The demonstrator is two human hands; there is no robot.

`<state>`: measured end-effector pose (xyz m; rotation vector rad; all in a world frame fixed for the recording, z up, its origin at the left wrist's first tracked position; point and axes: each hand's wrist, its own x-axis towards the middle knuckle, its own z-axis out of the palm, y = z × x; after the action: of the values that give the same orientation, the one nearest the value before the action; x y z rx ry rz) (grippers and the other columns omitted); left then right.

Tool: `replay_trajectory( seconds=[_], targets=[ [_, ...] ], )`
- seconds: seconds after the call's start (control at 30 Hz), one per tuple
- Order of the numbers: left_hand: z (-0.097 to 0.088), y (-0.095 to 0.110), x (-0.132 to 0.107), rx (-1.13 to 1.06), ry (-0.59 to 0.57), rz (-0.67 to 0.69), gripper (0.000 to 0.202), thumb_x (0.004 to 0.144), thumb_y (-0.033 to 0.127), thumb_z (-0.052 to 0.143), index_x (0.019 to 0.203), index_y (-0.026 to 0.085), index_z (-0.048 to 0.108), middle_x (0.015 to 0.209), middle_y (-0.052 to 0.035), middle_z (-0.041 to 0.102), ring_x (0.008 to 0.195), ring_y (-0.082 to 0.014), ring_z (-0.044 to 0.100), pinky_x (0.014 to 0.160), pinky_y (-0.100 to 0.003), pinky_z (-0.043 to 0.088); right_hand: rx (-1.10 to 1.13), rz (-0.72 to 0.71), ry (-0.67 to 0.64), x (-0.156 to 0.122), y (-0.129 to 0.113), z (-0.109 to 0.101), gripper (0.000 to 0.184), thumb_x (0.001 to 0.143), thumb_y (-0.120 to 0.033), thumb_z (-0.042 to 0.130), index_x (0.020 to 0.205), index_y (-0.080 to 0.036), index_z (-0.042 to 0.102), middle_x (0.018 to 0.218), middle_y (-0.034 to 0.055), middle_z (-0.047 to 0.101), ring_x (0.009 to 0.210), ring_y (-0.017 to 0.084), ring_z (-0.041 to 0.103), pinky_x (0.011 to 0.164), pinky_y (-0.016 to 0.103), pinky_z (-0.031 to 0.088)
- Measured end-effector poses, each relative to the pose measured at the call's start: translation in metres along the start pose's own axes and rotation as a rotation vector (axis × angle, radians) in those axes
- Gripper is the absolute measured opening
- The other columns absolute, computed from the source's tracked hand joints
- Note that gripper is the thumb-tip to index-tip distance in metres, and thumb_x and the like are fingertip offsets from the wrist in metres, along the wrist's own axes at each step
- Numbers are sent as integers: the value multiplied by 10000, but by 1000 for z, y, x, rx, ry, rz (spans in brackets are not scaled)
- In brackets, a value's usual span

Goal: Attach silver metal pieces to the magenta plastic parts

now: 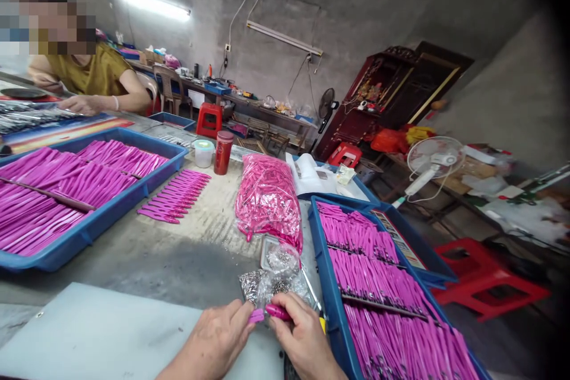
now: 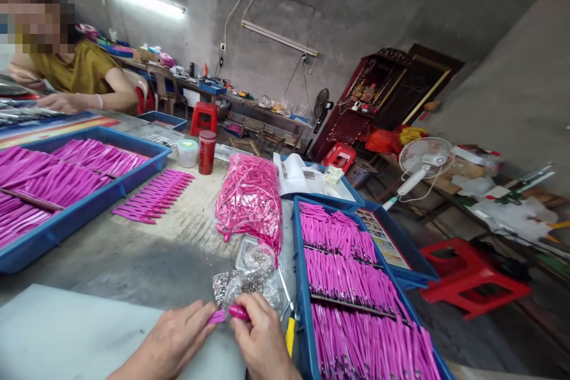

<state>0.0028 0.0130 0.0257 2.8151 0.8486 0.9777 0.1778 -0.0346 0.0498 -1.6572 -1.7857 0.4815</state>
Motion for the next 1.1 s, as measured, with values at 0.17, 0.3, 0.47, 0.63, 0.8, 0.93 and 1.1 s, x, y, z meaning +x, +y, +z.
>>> replay_trajectory(
  seconds=[0.17, 0.3, 0.47, 0.63, 0.8, 0.93, 1.1],
  targets=[
    [2, 0, -3, 6, -33, 9, 302, 952, 222, 219, 859, 198, 506, 610, 21, 537, 493, -133, 560, 447, -226, 390, -26, 29, -53, -2, 0, 1, 81, 758, -125, 536, 791, -179, 588, 711, -1, 552, 663, 139, 539, 601, 210, 399],
    [1, 1, -3, 16, -53, 15, 320, 956, 228, 190, 848, 203, 490, 608, 25, 538, 491, -137, 564, 441, -236, 388, -38, 31, -67, -5, 2, 2, 77, 767, -128, 528, 775, -185, 579, 703, -8, 546, 656, 136, 532, 593, 211, 392],
    [0, 2, -2, 40, -49, 23, 329, 959, 237, 173, 826, 207, 473, 592, 30, 531, 466, -135, 558, 422, -241, 372, 7, 2, -68, -9, 7, 3, 84, 758, -131, 540, 773, -202, 583, 705, -18, 563, 663, 132, 545, 593, 198, 401],
    [1, 3, -5, 43, -87, 37, 318, 958, 237, 176, 820, 206, 461, 604, 25, 535, 475, -144, 563, 433, -256, 377, 38, -12, -92, -13, 10, 4, 104, 758, -126, 534, 800, -200, 593, 711, -15, 567, 660, 128, 548, 589, 192, 412],
    [-2, 4, -8, 10, -155, 48, 300, 955, 236, 195, 808, 205, 454, 616, 22, 539, 488, -143, 568, 446, -253, 386, 12, -43, -140, -16, 7, 3, 79, 774, -135, 522, 778, -170, 593, 693, 3, 552, 653, 138, 538, 583, 211, 399],
    [-2, 4, -11, -15, -219, 39, 248, 945, 230, 241, 836, 204, 461, 654, 10, 557, 518, -155, 581, 463, -257, 409, 10, -69, -168, -17, 4, 1, 105, 790, -142, 505, 782, -152, 609, 689, 17, 553, 636, 138, 531, 573, 219, 392],
    [-1, 6, -13, -48, -307, 36, 155, 920, 212, 332, 835, 207, 461, 682, 9, 562, 531, -167, 577, 483, -272, 433, 29, -81, -183, -19, 1, 1, 126, 803, -160, 489, 770, -154, 610, 683, 16, 542, 629, 134, 531, 558, 216, 384]
  ],
)
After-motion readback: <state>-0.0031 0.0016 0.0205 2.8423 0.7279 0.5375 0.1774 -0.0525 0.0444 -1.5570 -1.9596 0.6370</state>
